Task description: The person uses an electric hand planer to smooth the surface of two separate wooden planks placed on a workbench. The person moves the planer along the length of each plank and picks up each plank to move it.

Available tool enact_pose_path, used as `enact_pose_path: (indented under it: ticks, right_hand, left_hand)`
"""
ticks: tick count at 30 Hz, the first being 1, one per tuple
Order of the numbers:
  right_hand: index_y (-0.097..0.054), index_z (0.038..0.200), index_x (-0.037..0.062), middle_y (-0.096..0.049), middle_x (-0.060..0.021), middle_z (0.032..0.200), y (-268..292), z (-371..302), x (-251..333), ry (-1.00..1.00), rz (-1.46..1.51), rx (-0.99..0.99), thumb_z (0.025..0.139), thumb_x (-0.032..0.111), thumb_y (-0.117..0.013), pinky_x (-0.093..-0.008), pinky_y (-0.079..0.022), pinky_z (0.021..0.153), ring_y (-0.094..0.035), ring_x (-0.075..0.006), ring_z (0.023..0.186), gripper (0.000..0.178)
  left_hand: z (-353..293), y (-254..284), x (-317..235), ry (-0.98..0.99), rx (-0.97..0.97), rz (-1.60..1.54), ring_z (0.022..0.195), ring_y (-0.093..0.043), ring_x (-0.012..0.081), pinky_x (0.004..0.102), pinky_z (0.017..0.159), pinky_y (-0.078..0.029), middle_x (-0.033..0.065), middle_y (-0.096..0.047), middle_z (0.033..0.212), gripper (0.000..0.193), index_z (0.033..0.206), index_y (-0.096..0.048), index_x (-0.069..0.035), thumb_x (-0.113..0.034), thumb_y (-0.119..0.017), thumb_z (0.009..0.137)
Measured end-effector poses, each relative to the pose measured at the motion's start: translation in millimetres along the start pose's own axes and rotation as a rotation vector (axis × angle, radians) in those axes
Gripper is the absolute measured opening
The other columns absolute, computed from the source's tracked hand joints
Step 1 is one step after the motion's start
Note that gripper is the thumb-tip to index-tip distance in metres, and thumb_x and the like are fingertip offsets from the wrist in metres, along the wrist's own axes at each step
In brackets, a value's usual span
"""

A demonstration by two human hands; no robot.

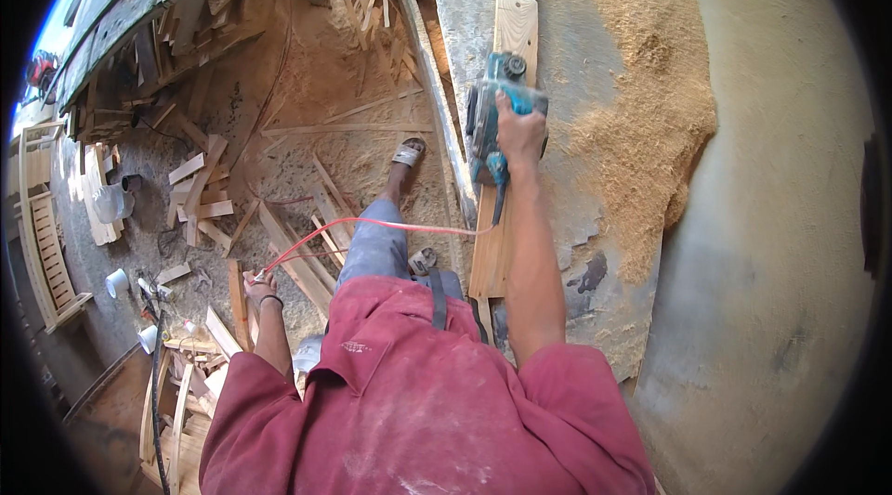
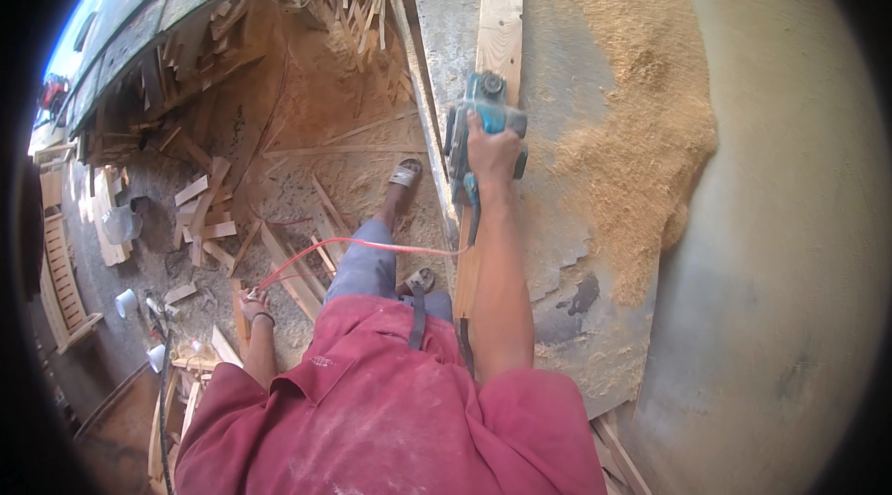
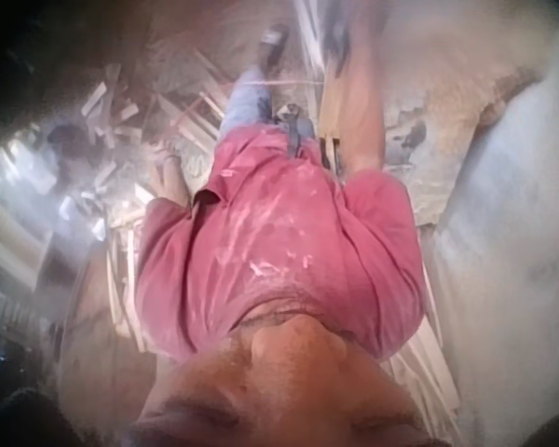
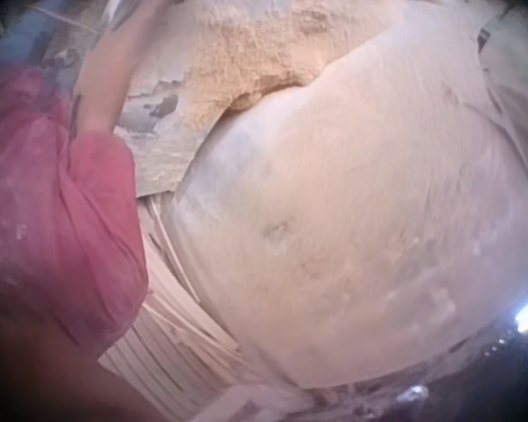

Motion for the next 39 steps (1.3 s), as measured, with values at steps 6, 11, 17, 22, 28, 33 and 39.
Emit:
enact_pose_path:
  ticks: [6,11,17,22,28,33,39]
  right_hand:
    - [-0.073,0.081,-0.0022,-0.072,-0.0194,0.077,23.1,-80.3,-36.3,0.017,0.052,-0.022,0.087,0.038,-0.074,-0.0452,-0.052,0.069,-0.071,-0.0342,0.072,0.041]
    - [-0.073,0.095,-0.0021,-0.072,-0.0245,0.086,35.5,-152.8,-70.7,-0.087,0.037,0.064,0.087,0.037,-0.072,-0.0476,-0.053,0.076,-0.071,-0.0416,0.085,0.040]
    - [-0.072,0.095,-0.0018,-0.071,-0.0251,0.082,47.8,-216.4,-99.8,-0.163,-0.030,0.089,0.086,0.045,-0.073,-0.0489,-0.053,0.071,-0.070,-0.0430,0.082,0.048]
    - [-0.071,0.091,-0.0041,-0.069,-0.0269,0.079,44.8,-187.2,-83.4,-0.100,-0.008,0.080,0.086,0.043,-0.075,-0.0496,-0.052,0.070,-0.069,-0.0453,0.081,0.047]
    - [-0.071,0.083,-0.0033,-0.068,-0.0215,0.071,24.7,-101.5,-41.0,-0.003,0.037,0.019,0.087,0.040,-0.075,-0.0464,-0.050,0.065,-0.068,-0.0362,0.069,0.044]
    - [-0.071,0.072,0.0042,-0.068,-0.0128,0.065,8.1,-27.5,3.7,-0.012,0.054,0.031,0.088,0.038,-0.074,-0.0417,-0.050,0.058,-0.066,-0.0265,0.059,0.037]
    - [-0.071,0.068,0.0079,-0.069,-0.0097,0.064,-11.6,58.2,48.7,-0.012,0.045,0.089,0.088,0.043,-0.072,-0.0388,-0.050,0.056,-0.065,-0.0232,0.056,0.040]
  left_hand:
    - [-15.7,11.6,30.7,0.047,-0.018,0.118,0.060,-0.062,0.0214,0.0301,0.045,-0.045,0.0079,-0.065,0.092,0.047,0.120,-0.050,-0.012,-0.055,-0.048,0.100]
    - [-17.8,21.3,35.5,0.014,0.001,0.169,0.062,-0.063,0.0221,0.0300,0.044,-0.045,0.0081,-0.065,0.093,0.047,0.121,-0.050,-0.013,-0.055,-0.048,0.100]
    - [-24.2,18.2,31.8,-0.021,-0.047,0.225,0.063,-0.064,0.0241,0.0301,0.044,-0.046,0.0082,-0.064,0.094,0.045,0.119,-0.052,-0.014,-0.054,-0.046,0.100]
    - [-22.6,6.0,32.2,-0.012,0.002,0.246,0.063,-0.064,0.0234,0.0316,0.046,-0.048,0.0082,-0.064,0.095,0.047,0.119,-0.052,-0.013,-0.055,-0.048,0.099]
    - [-22.9,-25.0,24.6,0.001,0.063,0.216,0.066,-0.064,0.0235,0.0322,0.048,-0.047,0.0090,-0.064,0.097,0.048,0.118,-0.052,-0.011,-0.055,-0.048,0.099]
    - [-40.5,-55.8,12.1,0.049,0.084,0.078,0.060,-0.067,0.0284,0.0334,0.042,-0.052,0.0131,-0.062,0.087,0.034,0.109,-0.048,-0.012,-0.045,-0.052,0.099]
    - [-44.7,-79.0,11.5,0.069,0.111,0.080,0.055,-0.060,0.0242,0.0310,0.041,-0.044,0.0103,-0.062,0.087,0.032,0.110,-0.048,-0.014,-0.044,-0.052,0.098]
Point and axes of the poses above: each hand's wrist, its own z-axis towards the middle knuckle, its own y-axis out of the back of the hand, x = y × z, the point moved 7 cm from there along z, towards the middle knuckle
